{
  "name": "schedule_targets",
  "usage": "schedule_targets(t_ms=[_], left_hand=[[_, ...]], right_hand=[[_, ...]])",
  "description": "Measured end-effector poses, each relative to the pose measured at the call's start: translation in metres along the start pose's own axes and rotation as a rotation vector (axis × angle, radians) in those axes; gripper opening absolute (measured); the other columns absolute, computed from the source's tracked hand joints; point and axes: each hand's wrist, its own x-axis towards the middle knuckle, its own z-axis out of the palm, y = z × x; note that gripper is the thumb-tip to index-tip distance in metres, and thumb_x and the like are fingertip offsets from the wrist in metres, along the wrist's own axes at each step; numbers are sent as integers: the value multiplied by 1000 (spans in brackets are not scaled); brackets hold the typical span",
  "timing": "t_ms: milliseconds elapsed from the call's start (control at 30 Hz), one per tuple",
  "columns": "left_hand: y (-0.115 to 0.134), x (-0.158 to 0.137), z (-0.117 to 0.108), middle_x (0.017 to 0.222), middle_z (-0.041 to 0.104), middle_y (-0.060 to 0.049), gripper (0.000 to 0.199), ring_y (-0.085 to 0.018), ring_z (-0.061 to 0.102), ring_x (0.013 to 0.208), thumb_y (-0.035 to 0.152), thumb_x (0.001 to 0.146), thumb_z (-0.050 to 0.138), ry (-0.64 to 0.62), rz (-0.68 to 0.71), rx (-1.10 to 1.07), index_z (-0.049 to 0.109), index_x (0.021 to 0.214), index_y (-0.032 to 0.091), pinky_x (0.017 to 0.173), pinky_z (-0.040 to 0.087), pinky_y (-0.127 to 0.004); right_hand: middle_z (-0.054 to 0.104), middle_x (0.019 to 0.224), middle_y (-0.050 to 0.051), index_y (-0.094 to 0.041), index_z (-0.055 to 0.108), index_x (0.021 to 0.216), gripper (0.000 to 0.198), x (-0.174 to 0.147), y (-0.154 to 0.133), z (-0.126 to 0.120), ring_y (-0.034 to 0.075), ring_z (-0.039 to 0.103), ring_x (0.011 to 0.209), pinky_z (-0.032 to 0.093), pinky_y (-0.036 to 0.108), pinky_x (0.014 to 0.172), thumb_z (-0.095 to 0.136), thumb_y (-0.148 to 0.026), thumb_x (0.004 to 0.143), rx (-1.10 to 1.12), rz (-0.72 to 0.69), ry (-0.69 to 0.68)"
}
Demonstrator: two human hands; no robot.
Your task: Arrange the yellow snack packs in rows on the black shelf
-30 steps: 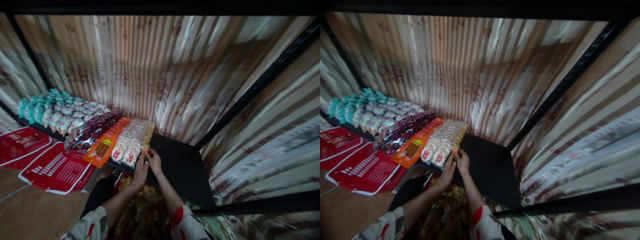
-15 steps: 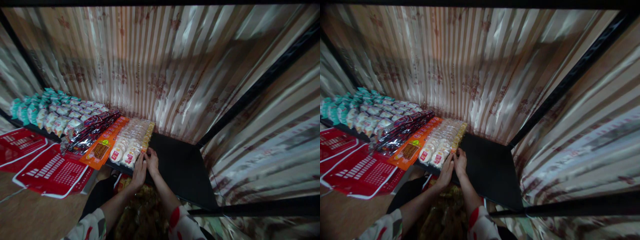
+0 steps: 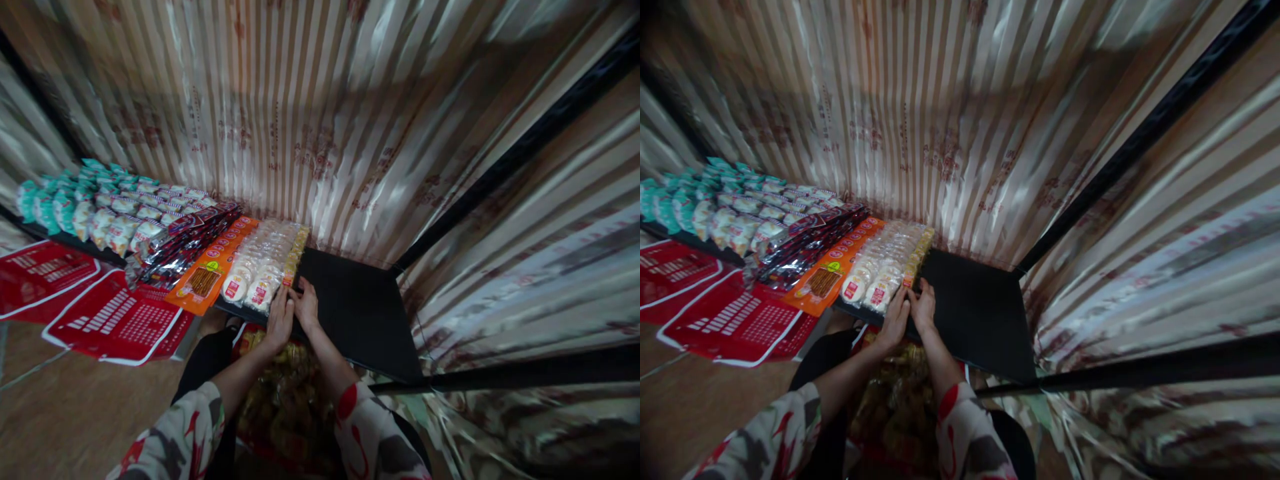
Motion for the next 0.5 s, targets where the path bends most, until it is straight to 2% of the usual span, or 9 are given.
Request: schedule_targets(t_ms=[133, 267, 400, 500], left_hand=[[4, -15, -9, 125, 55, -13, 38, -21, 47, 119, 25, 86, 37, 52, 52, 122, 52, 119, 13, 105, 34, -42], [3, -46, -21, 100, 63, -9, 31, -19, 56, 99, 11, 80, 37, 11, 128, 222, 60, 100, 15, 93, 45, -38], [-5, -85, -33, 112, 58, -11, 33, -20, 50, 109, 6, 74, 39, -81, 274, 320, 62, 96, 14, 98, 41, -38], [-15, -112, -38, 117, 57, -10, 37, -20, 48, 113, 7, 75, 40, -237, 261, 406, 61, 104, 15, 101, 39, -37]], right_hand=[[58, 110, 16, -12, 56, 114, 41, -22, -6, -16, 21, 59, 94, 54, 30, 69, 52, -30, 78, 17, -25, 41], [63, 98, 12, -13, 57, 109, 36, -60, -8, -35, 17, 61, 83, 51, 26, 64, 45, -35, 83, 53, -56, 48], [67, 84, 7, -15, 61, 99, 30, -112, -1, -51, 15, 62, 73, 49, 26, 68, 42, -34, 85, -46, -113, -64], [69, 87, 6, -19, 64, 94, 28, -152, 11, -57, 16, 63, 80, 47, 26, 77, 40, -30, 86, -184, -150, -206]])
